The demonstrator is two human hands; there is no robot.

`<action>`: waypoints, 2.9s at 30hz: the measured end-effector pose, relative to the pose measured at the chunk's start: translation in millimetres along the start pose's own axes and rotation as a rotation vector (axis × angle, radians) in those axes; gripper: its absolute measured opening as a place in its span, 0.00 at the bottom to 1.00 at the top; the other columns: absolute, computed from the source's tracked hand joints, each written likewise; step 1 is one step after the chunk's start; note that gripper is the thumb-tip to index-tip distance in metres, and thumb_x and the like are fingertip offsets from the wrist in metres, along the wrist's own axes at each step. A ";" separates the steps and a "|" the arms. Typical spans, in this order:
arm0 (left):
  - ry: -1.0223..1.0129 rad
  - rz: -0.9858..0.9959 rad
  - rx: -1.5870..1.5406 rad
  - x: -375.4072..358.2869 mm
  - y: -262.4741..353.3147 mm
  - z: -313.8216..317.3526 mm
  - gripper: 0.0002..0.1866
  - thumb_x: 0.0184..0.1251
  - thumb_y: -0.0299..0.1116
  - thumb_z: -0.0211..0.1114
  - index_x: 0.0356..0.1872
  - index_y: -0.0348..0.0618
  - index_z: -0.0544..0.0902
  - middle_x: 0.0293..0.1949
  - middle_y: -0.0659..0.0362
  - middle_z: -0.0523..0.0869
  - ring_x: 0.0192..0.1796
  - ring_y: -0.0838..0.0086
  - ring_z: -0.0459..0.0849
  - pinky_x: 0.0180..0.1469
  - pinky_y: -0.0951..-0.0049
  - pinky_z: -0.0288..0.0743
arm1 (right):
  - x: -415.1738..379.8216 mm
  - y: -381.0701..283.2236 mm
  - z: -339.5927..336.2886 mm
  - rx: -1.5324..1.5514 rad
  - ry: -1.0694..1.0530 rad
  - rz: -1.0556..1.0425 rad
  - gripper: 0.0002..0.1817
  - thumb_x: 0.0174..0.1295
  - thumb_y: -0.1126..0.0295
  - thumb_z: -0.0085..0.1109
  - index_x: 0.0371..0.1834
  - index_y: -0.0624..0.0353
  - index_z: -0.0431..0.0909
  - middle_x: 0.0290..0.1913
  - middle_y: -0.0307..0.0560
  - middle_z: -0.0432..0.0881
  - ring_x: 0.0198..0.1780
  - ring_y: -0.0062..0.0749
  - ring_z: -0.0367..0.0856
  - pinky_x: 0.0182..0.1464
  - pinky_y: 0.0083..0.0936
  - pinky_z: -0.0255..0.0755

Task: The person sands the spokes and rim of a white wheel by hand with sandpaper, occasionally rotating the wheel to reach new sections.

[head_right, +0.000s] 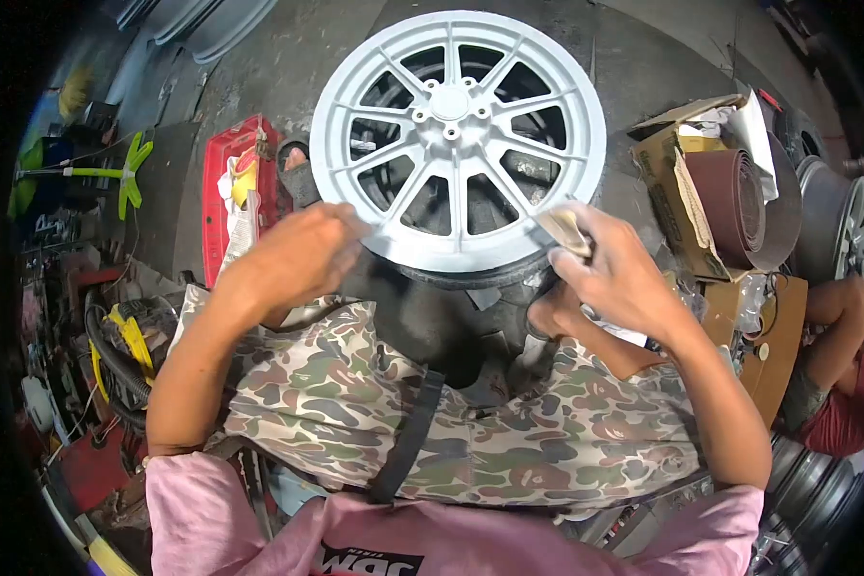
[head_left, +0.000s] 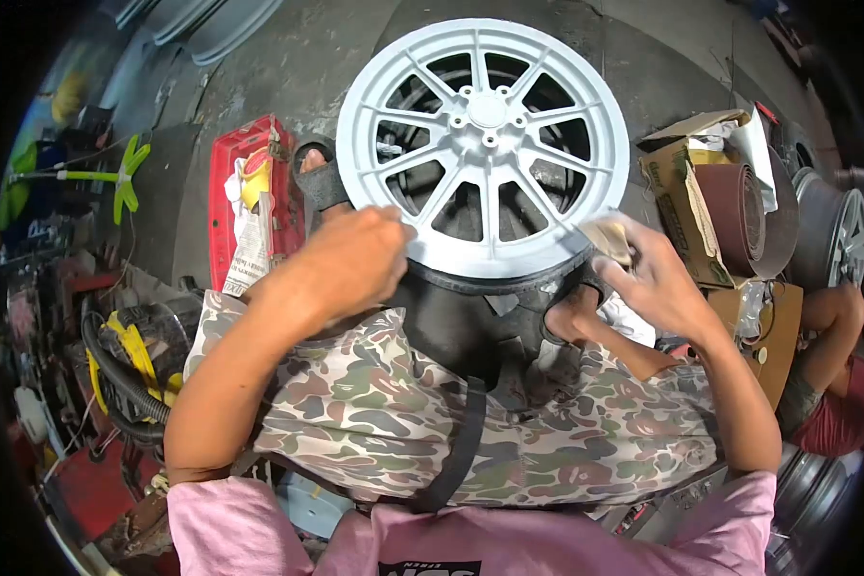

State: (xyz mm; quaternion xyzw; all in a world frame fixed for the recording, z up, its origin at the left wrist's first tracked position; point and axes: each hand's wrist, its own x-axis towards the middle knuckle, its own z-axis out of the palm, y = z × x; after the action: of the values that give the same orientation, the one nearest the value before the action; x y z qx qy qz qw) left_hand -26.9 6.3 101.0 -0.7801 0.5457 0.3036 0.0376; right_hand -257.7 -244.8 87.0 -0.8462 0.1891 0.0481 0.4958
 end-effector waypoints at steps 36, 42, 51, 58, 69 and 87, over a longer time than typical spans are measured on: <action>0.126 0.130 0.435 58.4 34.1 77.4 0.10 0.53 0.23 0.66 0.38 0.32 0.83 0.38 0.46 0.85 0.38 0.57 0.89 0.38 0.63 0.84 | -46.0 3.7 10.4 -0.063 0.150 0.167 0.19 0.65 0.60 0.65 0.50 0.65 0.81 0.43 0.62 0.84 0.51 0.53 0.81 0.55 0.42 0.72; 0.143 0.251 0.447 66.9 41.4 77.7 0.06 0.54 0.24 0.65 0.33 0.34 0.85 0.33 0.47 0.87 0.35 0.59 0.90 0.34 0.64 0.82 | -45.6 -11.9 10.1 -0.084 0.159 0.118 0.15 0.59 0.67 0.69 0.39 0.67 0.77 0.34 0.57 0.80 0.36 0.47 0.79 0.44 0.36 0.72; 0.082 0.283 0.091 77.6 52.2 58.5 0.07 0.56 0.23 0.61 0.35 0.32 0.84 0.35 0.39 0.87 0.39 0.45 0.87 0.42 0.53 0.82 | -52.0 -22.6 3.6 -0.014 0.077 -0.050 0.13 0.50 0.73 0.64 0.40 0.64 0.79 0.40 0.53 0.81 0.41 0.48 0.79 0.49 0.37 0.73; 0.085 0.274 0.106 76.5 33.9 58.4 0.06 0.56 0.24 0.62 0.31 0.35 0.86 0.28 0.43 0.87 0.35 0.46 0.88 0.39 0.54 0.83 | -51.2 -12.0 11.2 -0.068 0.118 -0.037 0.15 0.63 0.65 0.64 0.43 0.65 0.74 0.36 0.56 0.78 0.40 0.50 0.77 0.50 0.41 0.70; 0.040 0.261 0.146 74.6 47.5 51.1 0.04 0.52 0.23 0.64 0.28 0.34 0.86 0.29 0.42 0.87 0.37 0.47 0.88 0.40 0.55 0.82 | -50.7 -16.3 16.9 -0.171 0.139 -0.092 0.18 0.68 0.64 0.62 0.49 0.68 0.72 0.43 0.59 0.75 0.45 0.56 0.75 0.50 0.42 0.69; -0.014 0.250 0.100 79.7 41.4 48.9 0.09 0.59 0.26 0.63 0.37 0.34 0.88 0.38 0.42 0.88 0.43 0.52 0.89 0.48 0.62 0.83 | -45.3 -3.6 25.8 -0.245 0.088 -0.178 0.16 0.64 0.70 0.62 0.54 0.60 0.76 0.48 0.59 0.76 0.48 0.63 0.75 0.53 0.49 0.69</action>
State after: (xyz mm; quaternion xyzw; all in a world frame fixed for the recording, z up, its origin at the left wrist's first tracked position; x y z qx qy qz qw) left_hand -66.7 -57.3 31.5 -0.7009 0.6530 0.2838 0.0423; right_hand -295.5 -208.8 89.2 -0.9151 0.1276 -0.0103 0.3823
